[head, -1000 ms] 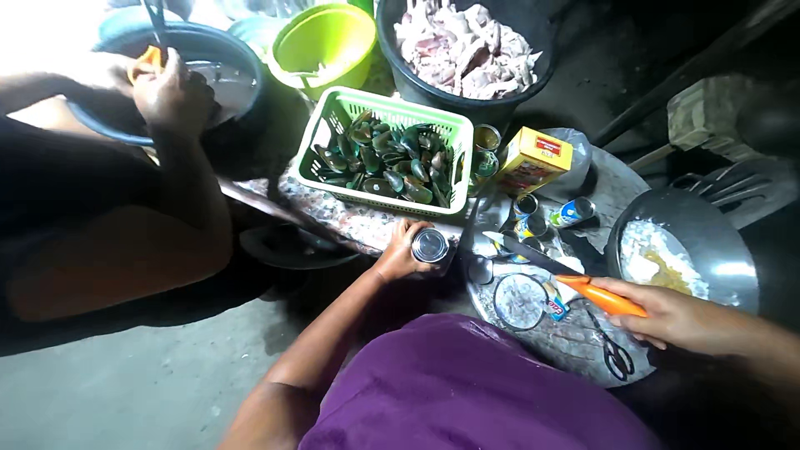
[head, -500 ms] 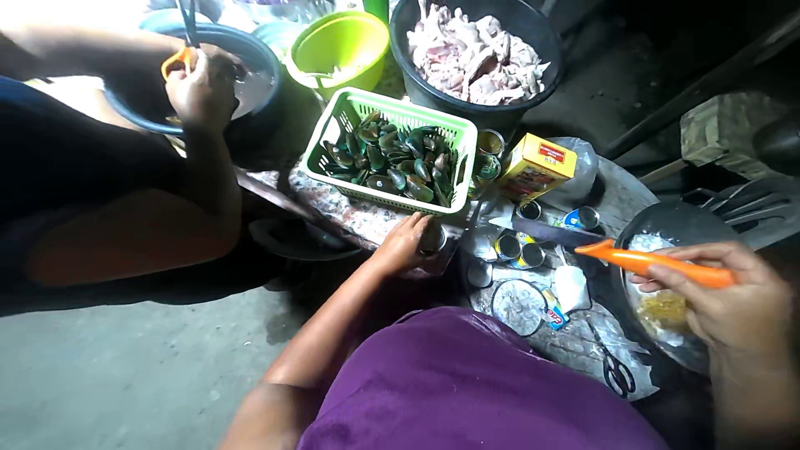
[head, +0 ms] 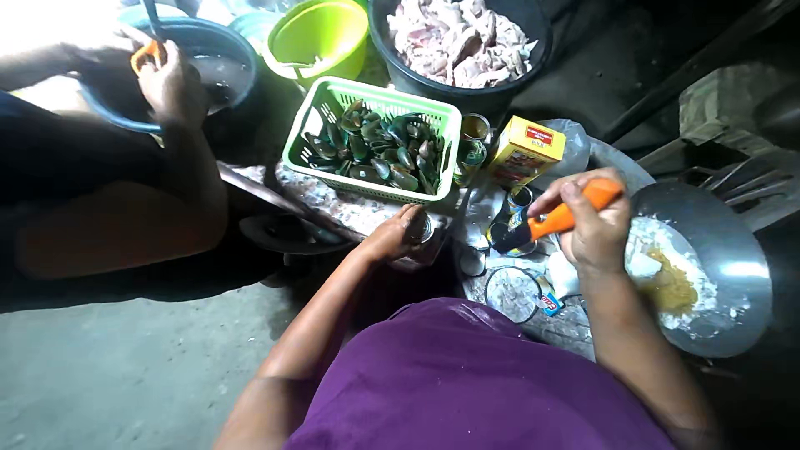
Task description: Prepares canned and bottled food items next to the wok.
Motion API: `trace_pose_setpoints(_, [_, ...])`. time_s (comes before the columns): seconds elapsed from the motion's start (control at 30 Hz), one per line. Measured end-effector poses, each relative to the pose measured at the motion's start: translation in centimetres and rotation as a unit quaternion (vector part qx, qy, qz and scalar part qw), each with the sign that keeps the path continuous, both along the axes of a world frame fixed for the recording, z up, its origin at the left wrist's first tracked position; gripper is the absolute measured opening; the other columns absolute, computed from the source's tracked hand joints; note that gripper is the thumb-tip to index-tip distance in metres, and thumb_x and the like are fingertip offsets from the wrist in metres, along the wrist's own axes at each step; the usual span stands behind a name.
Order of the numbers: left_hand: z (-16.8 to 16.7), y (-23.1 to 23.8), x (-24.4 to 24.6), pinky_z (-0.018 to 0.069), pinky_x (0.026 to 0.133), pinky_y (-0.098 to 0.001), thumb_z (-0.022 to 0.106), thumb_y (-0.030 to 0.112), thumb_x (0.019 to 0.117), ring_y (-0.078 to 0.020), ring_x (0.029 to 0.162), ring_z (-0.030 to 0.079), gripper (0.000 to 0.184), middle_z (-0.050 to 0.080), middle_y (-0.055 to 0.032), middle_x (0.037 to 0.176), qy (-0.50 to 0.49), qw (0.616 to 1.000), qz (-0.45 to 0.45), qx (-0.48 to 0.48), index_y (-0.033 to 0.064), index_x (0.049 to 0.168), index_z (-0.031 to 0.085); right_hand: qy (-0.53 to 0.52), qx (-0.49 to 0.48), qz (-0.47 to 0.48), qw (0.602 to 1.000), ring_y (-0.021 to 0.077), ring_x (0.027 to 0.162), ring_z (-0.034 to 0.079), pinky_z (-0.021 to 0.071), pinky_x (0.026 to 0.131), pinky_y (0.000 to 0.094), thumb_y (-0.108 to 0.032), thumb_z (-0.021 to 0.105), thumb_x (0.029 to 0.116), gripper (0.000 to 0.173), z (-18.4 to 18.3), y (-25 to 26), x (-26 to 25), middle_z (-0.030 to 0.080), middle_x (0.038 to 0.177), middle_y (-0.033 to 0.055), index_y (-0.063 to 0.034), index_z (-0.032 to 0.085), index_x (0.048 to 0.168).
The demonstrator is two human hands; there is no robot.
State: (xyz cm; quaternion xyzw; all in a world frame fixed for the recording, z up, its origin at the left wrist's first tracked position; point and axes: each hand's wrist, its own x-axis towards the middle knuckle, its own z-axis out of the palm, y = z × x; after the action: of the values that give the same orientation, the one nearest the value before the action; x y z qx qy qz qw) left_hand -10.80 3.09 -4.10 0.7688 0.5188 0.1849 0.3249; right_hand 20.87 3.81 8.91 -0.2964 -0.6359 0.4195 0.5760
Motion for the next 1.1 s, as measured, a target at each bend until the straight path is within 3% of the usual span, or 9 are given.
trace_pose_setpoints(0.07, [-0.3,0.0,-0.2,0.0464,0.111,-0.053,0.091,0.015,0.075,-0.0365,0.137,0.052,0.1,0.038,-0.0221,0.159,-0.02,1.0,0.004,-0.018,0.0042,0.156,0.033,0.037,-0.015,0.044,0.998,0.0151,0.063,0.069,0.0634,0.06,0.0329,-0.011,0.065,0.0999,0.009,0.3,1.1,-2.0,0.069,0.078,-0.0002,-0.016,0.061,0.106])
trace_pose_setpoints(0.13, [-0.4,-0.4,0.2,0.0481,0.11,-0.0524,0.093,0.035,0.0735,-0.0356,0.136,0.054,0.107,0.039,-0.0225,0.158,0.009,0.999,0.034,-0.004,0.0035,0.156,0.032,0.098,-0.012,0.087,0.991,0.0106,0.056,0.06,0.0555,0.055,0.0288,-0.018,0.065,0.0987,0.001,1.5,2.3,-3.6,0.062,0.069,-0.0037,-0.0177,0.064,0.098])
trace_pose_setpoints(0.2, [-0.4,-0.8,0.9,0.0481,0.109,-0.0538,0.09,0.051,0.073,-0.0359,0.136,0.053,0.108,0.044,-0.0222,0.155,0.059,0.996,0.063,0.023,0.0017,0.154,0.037,0.168,-0.014,0.117,0.979,0.01,0.052,0.053,0.05,0.053,0.0287,-0.024,0.063,0.0981,0.015,2.8,3.0,-5.3,0.056,0.062,-0.0045,-0.0175,0.061,0.085])
trace_pose_setpoints(0.3, [-0.5,-0.3,2.4,0.0509,0.104,-0.0557,0.081,0.068,0.0741,-0.0355,0.134,0.055,0.108,0.051,-0.0183,0.15,0.125,0.987,0.095,0.03,0.0047,0.152,0.042,0.206,-0.017,0.117,0.972,0.0104,0.047,0.05,0.0482,0.049,0.0294,-0.017,0.056,0.0995,0.023,3.6,2.9,-8.5,0.05,0.056,-0.0038,-0.0157,0.054,0.076])
trace_pose_setpoints(0.43, [-1.2,0.0,3.5,0.0544,0.097,-0.0544,0.084,0.047,0.0786,-0.0366,0.121,0.062,0.088,0.054,-0.0195,0.144,0.141,0.981,0.132,0.021,0.0025,0.146,0.048,0.212,-0.012,0.114,0.97,0.0109,0.048,0.049,0.0472,0.049,0.0287,-0.01,0.053,0.0983,0.021,2.9,2.4,-11.1,0.049,0.058,-0.0022,-0.0131,0.054,0.078])
trace_pose_setpoints(0.53, [-1.4,-0.4,3.4,0.0557,0.095,-0.0536,0.085,0.038,0.0769,-0.0366,0.118,0.065,0.088,0.054,-0.0212,0.143,0.128,0.98,0.147,0.024,0.0001,0.146,0.046,0.205,-0.016,0.119,0.971,0.0112,0.049,0.048,0.0462,0.05,0.0287,-0.008,0.054,0.098,0.021,2.5,2.3,-12.0,0.048,0.057,-0.0018,-0.0121,0.054,0.077])
trace_pose_setpoints(0.8, [-1.2,-0.1,3.6,0.0577,0.088,-0.056,0.084,0.041,0.0756,-0.0377,0.11,0.067,0.082,0.057,-0.0224,0.135,0.114,0.981,0.157,0.002,-0.0026,0.137,0.051,0.109,0.039,0.102,0.988,0.0094,0.053,0.051,0.047,0.05,0.0273,-0.009,0.056,0.0988,0.019,1.3,1.4,-13.2,0.052,0.063,-0.003,-0.0123,0.057,0.08])
trace_pose_setpoints(0.97, [-1.8,-0.5,3.1,0.0578,0.081,-0.057,0.082,0.042,0.0764,-0.0368,0.1,0.069,0.074,0.062,-0.021,0.127,0.103,0.984,0.134,0.054,-0.0023,0.131,0.056,-0.002,0.135,0.048,0.99,0.0096,0.053,0.055,0.0506,0.049,0.027,-0.009,0.059,0.1005,0.018,1.1,0.3,-14.9,0.055,0.065,0.0024,-0.0036,0.056,0.084])
trace_pose_setpoints(1.1, [0.4,-1.0,3.3,0.0588,0.079,-0.0565,0.087,0.037,0.0729,-0.0357,0.096,0.07,0.072,0.065,-0.0194,0.122,0.074,0.984,0.122,0.108,-0.0014,0.127,0.058,0.018,0.129,0.04,0.991,0.0096,0.05,0.052,0.0489,0.046,0.0274,-0.007,0.058,0.1004,0.016,3.8,0.2,-14.8,0.053,0.063,0.0003,-0.0051,0.057,0.085])
